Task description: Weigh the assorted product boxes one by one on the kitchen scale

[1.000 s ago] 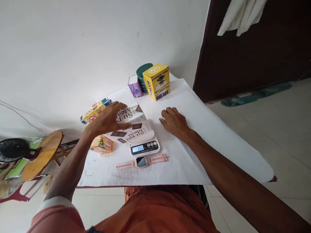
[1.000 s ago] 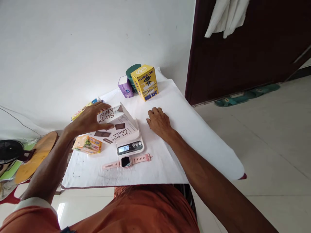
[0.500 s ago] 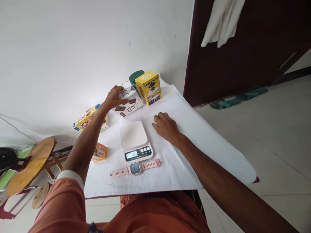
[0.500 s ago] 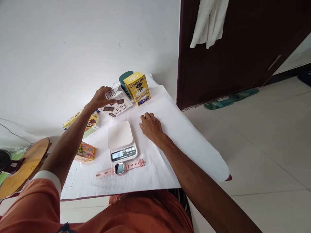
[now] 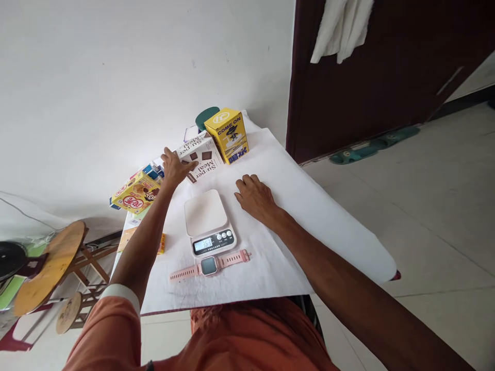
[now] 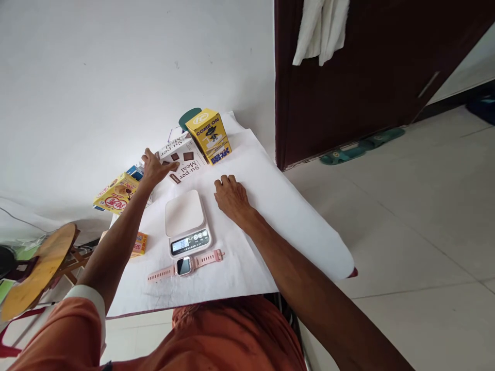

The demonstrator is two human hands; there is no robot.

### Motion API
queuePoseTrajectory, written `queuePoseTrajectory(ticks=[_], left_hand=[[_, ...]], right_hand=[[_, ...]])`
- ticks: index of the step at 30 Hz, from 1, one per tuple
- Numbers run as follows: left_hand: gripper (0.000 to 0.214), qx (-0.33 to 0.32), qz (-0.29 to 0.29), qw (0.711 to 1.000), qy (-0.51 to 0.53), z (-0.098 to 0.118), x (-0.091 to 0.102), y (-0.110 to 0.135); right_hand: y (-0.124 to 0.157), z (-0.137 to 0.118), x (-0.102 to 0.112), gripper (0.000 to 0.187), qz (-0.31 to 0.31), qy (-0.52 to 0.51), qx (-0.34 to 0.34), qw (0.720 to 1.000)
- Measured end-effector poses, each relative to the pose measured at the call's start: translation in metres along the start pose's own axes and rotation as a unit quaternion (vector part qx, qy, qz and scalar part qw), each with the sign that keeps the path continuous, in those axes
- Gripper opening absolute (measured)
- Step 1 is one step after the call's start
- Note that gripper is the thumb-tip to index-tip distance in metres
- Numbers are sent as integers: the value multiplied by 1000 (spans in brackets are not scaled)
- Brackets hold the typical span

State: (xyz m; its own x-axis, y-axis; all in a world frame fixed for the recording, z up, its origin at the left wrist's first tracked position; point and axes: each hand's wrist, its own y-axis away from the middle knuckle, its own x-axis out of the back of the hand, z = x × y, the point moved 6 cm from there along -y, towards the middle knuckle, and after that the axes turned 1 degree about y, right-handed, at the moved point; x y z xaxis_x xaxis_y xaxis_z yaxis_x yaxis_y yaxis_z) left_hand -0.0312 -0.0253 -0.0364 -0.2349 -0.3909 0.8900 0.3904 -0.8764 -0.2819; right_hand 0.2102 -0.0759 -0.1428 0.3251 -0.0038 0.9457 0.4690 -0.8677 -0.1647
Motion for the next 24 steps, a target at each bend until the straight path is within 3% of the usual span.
queuePoseTrajectory(ticks=[5,10,24], left_hand=[[94,69,28,994,77,-16,-18,11],[117,53,64,993,80,-9,-27,4],[118,82,35,994,68,-16,-45,-29]], right_hand=[[-1,0,-1,28,3,11,-3,1000],[-1,0,-2,28,6,7,0,1000],[-2,7,-12,19,53,13,9,998]])
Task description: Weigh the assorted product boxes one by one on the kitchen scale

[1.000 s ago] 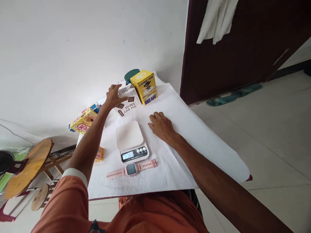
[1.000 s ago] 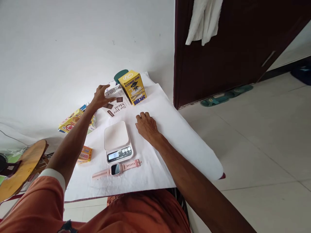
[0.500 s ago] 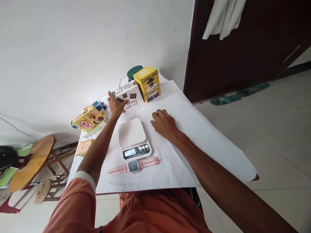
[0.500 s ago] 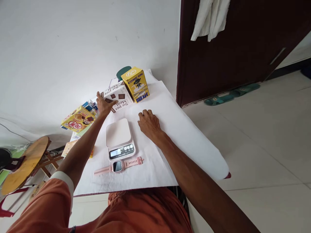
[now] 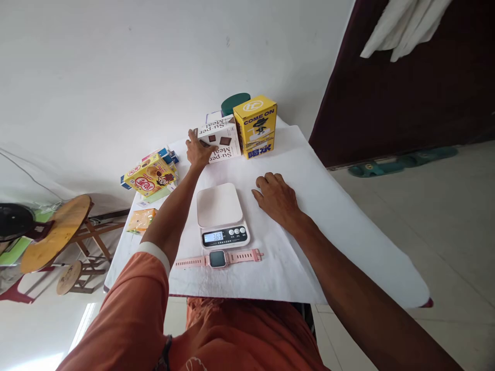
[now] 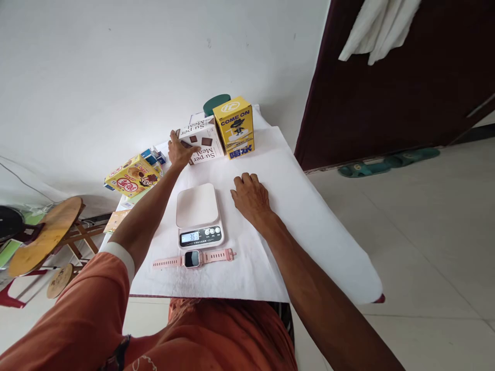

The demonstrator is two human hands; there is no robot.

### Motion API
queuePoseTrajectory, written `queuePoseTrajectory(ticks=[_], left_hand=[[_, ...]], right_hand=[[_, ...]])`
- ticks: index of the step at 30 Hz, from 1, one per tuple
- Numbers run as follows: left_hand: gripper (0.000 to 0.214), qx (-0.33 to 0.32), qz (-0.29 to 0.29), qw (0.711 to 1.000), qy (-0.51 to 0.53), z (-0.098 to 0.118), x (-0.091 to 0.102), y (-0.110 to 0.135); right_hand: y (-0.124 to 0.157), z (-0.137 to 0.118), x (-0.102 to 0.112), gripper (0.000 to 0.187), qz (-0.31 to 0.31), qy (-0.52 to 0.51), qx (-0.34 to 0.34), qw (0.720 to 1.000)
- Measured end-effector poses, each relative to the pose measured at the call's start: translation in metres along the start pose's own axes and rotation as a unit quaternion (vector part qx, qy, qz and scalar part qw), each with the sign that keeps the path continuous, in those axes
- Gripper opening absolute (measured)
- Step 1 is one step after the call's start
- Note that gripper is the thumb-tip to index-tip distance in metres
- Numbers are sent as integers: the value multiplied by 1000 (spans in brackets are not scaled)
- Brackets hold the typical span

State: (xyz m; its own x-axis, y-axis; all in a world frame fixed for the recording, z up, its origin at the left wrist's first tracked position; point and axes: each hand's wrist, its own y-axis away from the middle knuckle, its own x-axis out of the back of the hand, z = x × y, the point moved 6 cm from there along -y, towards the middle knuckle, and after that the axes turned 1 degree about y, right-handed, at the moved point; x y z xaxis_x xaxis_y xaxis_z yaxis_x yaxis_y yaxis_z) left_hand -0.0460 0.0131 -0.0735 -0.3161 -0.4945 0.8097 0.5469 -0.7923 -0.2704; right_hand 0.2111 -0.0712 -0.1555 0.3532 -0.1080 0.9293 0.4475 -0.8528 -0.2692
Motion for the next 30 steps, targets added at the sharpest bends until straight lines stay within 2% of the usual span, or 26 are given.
queuePoseTrajectory(ticks=[7,11,14,16,18,21,23,26,28,30], left_hand=[[123,-6,-31,998,59,-8,-2,4],[132,-61,-25,995,73,-10,5,14],[120,-163,-20,984,69,-13,31,29],[104,-222,-17,973,53,-21,60,40],[90,-247,-10,969,17,-35,97,46],[79,-221,5,972,-81,-66,150,46],[80,-161,-10,976,-148,-92,171,41],[81,-64,-79,971,-217,-128,176,33],[83,-40,-112,965,-234,-143,172,29],[93,-41,-109,966,-233,-148,172,27]], right_hand=[[5,4,-4,15,36,-17,27,999],[4,7,-8,14,46,-28,35,998],[5,9,-9,15,50,-29,40,998],[5,9,-10,15,51,-26,39,998],[5,10,-11,16,52,-25,35,998],[4,9,-12,17,53,-28,28,998],[4,9,-12,17,52,-31,25,998],[5,8,-12,19,55,-35,24,998],[5,8,-11,19,57,-42,27,997],[6,9,-11,19,55,-50,26,997]])
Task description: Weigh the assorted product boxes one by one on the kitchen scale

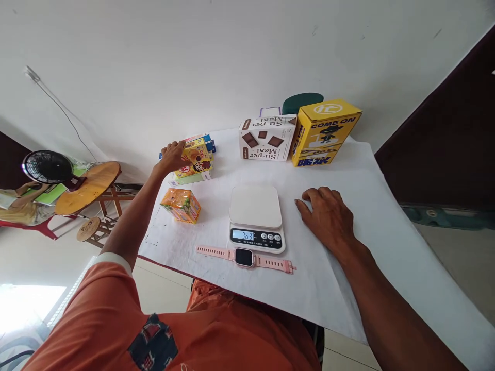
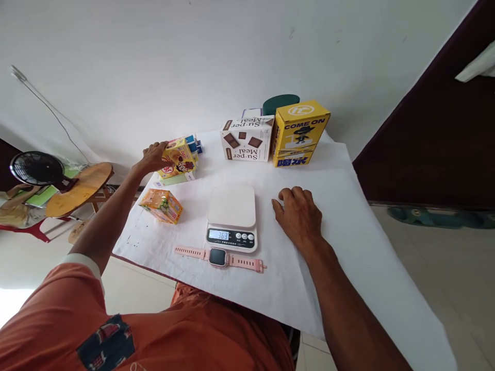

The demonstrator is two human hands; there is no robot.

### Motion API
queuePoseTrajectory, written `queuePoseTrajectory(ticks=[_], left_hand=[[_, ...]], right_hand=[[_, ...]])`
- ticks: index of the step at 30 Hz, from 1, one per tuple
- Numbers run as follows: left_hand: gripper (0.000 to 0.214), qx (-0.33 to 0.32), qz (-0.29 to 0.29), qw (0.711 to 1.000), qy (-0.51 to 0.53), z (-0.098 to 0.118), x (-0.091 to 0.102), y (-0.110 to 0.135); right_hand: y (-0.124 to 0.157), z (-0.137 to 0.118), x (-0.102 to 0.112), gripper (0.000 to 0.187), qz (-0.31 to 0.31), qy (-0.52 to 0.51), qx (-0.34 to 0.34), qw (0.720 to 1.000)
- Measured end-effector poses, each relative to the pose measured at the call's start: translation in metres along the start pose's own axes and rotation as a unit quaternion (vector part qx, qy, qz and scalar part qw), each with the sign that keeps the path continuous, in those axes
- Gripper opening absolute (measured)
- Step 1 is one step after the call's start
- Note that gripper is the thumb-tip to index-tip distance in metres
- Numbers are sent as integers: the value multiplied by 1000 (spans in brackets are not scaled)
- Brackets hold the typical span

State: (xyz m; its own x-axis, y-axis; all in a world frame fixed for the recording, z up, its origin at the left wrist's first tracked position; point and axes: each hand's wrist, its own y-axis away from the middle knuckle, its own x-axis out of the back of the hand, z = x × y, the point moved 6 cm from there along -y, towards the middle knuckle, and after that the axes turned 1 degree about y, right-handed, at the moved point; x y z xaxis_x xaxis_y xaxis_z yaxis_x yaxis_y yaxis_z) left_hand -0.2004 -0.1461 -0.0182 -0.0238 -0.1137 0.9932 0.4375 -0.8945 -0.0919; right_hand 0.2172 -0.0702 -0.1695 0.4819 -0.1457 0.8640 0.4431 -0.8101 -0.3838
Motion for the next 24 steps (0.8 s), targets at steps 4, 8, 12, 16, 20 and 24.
queuePoseTrajectory(ticks=[4,8,12,16,20,24], left_hand=[[111,-33,70,996,36,0,21,27],[97,-91,92,988,80,10,30,104],[107,-51,-18,997,53,1,-7,167],[86,-46,-26,995,79,-15,-25,178],[67,-47,13,993,112,-21,-20,172],[62,-61,85,983,150,-13,-11,173]], right_hand=[[0,2,0,15,-27,-7,-23,999],[0,1,1,10,-53,-1,-37,998],[-1,-1,0,10,-52,4,-34,998],[-1,-2,1,10,-25,-1,-28,999],[-2,-2,0,10,-7,2,-22,1000],[-4,-3,1,11,-3,-2,-26,1000]])
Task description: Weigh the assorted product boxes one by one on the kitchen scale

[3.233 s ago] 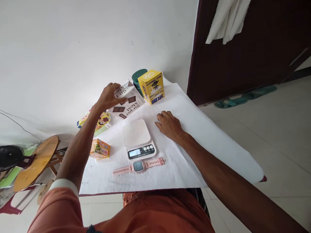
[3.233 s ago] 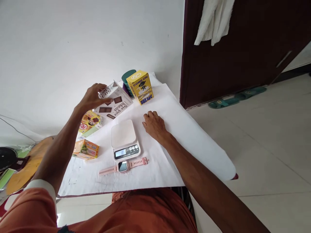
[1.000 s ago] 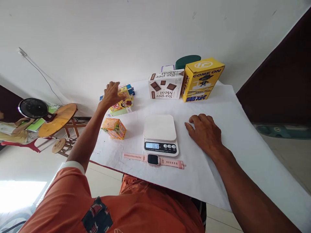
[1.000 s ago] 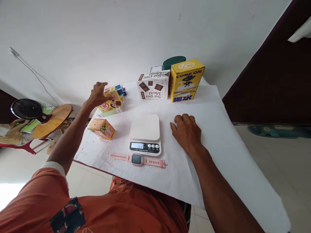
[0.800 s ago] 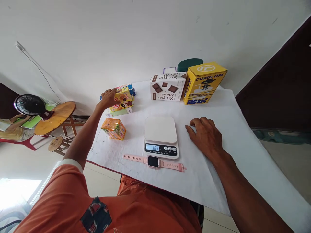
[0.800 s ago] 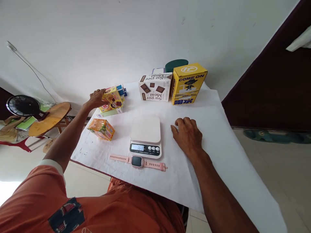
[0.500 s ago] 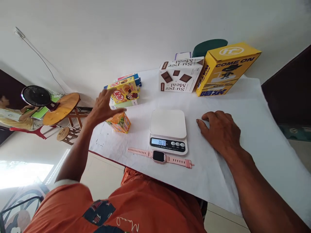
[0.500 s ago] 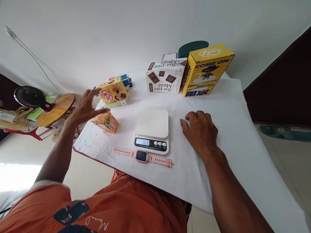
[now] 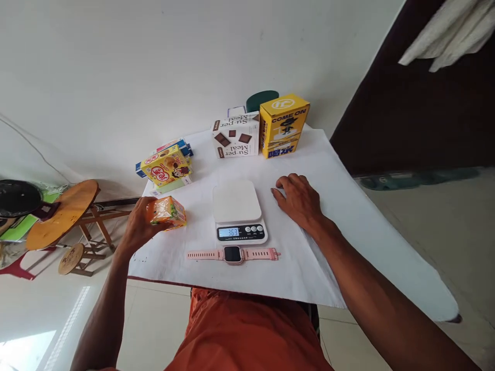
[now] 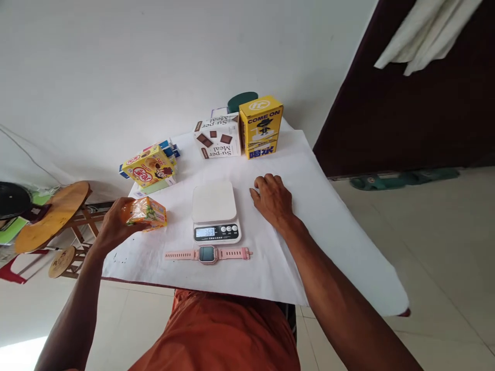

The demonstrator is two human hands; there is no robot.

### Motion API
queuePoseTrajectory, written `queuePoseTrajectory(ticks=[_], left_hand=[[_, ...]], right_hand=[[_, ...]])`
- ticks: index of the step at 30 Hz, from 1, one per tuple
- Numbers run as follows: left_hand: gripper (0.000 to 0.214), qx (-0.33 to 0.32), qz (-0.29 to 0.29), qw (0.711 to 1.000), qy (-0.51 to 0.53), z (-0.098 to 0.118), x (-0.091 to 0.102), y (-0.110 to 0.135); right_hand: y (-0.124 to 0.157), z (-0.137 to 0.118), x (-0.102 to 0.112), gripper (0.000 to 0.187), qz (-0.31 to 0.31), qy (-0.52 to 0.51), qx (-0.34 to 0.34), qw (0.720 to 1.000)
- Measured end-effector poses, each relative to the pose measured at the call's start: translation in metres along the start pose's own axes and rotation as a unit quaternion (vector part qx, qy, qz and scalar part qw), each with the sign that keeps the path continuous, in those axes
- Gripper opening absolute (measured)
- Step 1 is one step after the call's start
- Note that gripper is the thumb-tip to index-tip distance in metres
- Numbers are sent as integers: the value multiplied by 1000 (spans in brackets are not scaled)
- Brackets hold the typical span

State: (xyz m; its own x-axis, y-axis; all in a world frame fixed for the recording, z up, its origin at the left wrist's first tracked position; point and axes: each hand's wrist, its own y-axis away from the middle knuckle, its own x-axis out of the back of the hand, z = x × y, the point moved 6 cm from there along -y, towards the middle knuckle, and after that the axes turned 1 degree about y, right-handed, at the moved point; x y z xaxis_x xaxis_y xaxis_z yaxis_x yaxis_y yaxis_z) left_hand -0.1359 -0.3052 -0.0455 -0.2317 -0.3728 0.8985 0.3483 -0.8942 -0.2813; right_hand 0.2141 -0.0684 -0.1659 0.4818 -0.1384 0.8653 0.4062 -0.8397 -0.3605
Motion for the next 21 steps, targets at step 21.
queuePoseTrajectory(ticks=[21], left_hand=[[67,-159,-78,979,96,168,-72,-57]], right_hand=[[-4,-6,11,16,-53,25,-10,998]])
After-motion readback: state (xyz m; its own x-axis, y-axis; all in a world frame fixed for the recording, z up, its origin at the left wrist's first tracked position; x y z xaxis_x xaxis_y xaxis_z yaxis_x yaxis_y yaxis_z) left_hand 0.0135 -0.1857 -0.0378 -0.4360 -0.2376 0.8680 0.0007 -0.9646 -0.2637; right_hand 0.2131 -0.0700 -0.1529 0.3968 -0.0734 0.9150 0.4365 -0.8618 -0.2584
